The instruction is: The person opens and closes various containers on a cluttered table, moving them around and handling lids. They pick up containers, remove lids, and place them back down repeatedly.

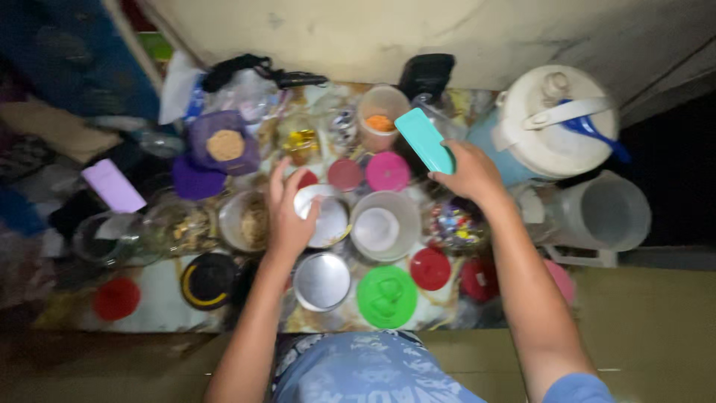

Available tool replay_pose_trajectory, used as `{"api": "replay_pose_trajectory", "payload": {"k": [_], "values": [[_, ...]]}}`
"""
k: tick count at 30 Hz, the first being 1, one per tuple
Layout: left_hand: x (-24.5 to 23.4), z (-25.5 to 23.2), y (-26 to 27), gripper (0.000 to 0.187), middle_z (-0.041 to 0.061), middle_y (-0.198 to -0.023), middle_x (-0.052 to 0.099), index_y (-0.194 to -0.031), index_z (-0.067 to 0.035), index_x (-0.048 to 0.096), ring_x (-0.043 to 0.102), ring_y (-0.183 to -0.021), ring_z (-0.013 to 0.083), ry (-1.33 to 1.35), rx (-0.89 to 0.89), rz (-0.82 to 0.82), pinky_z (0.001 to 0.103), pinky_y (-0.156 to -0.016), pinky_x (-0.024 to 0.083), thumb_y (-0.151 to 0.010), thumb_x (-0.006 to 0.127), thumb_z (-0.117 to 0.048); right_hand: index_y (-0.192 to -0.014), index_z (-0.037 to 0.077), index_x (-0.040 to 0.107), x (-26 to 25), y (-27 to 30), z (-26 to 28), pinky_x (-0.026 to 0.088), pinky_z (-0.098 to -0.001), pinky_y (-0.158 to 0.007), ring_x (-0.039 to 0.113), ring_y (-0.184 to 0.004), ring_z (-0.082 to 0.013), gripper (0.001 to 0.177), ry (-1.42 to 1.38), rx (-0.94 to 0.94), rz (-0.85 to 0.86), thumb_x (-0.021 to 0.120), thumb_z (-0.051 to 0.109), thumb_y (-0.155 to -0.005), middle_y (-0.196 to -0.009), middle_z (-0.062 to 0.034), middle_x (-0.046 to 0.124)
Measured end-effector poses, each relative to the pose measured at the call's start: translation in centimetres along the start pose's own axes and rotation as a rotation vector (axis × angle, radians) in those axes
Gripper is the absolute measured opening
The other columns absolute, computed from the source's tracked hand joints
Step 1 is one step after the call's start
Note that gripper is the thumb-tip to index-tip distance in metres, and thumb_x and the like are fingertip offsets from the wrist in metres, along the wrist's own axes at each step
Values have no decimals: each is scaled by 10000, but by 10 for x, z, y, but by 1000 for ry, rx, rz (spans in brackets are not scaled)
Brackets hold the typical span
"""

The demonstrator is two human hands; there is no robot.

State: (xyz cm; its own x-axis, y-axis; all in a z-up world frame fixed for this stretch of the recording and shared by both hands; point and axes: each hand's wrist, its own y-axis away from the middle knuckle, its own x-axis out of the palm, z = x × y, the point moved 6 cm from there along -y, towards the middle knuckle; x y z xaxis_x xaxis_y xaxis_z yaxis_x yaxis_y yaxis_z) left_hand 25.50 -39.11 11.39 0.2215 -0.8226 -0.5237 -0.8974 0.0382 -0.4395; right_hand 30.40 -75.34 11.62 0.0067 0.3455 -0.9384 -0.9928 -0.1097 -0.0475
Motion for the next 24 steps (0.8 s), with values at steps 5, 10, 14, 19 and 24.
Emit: {"api": "replay_pose_trajectory", "payload": {"k": [5,10,14,19,24], "values": [[84,-46,-14,613,226,-1554,402,-1407,-62,549,398,-1431,450,48,56,146,503,-1194,328,-840,775,-114,-1365,132,600,40,-33,-72,528,-499,-958,648,-1150,-418,806,214,244,465,895,455,-689,-1258,-228,668],[106,-50,-13,589,209,-1574,399,-1414,-81,543,408,-1438,425,1,2,196,507,-1207,334,-878,780,-142,-1351,122,631,77,-47,-98,567,-483,-967,686,-1173,-384,783,319,281,723,885,466,-696,-1290,-185,699],[112,-44,-19,622,225,-1563,372,-1412,-68,540,375,-1445,444,-40,-31,197,515,-1192,323,-840,772,-135,-1430,129,517,80,-67,-101,529,-479,-987,626,-1211,-387,893,318,285,667,887,509,-713,-1322,-194,639],[114,-40,-9,608,232,-1581,364,-1413,-67,540,358,-1461,451,-32,-42,217,519,-1204,323,-850,763,-123,-1446,130,528,64,-56,-93,516,-498,-990,624,-1213,-409,731,110,250,478,773,463,-843,-1339,-210,636],[120,-38,0,602,239,-1550,383,-1406,-68,550,348,-1448,463,-45,-52,262,520,-1197,324,-847,764,-132,-1396,122,590,42,-25,-60,504,-488,-979,628,-1192,-398,617,-104,212,319,735,371,-851,-1343,-196,636]]}}
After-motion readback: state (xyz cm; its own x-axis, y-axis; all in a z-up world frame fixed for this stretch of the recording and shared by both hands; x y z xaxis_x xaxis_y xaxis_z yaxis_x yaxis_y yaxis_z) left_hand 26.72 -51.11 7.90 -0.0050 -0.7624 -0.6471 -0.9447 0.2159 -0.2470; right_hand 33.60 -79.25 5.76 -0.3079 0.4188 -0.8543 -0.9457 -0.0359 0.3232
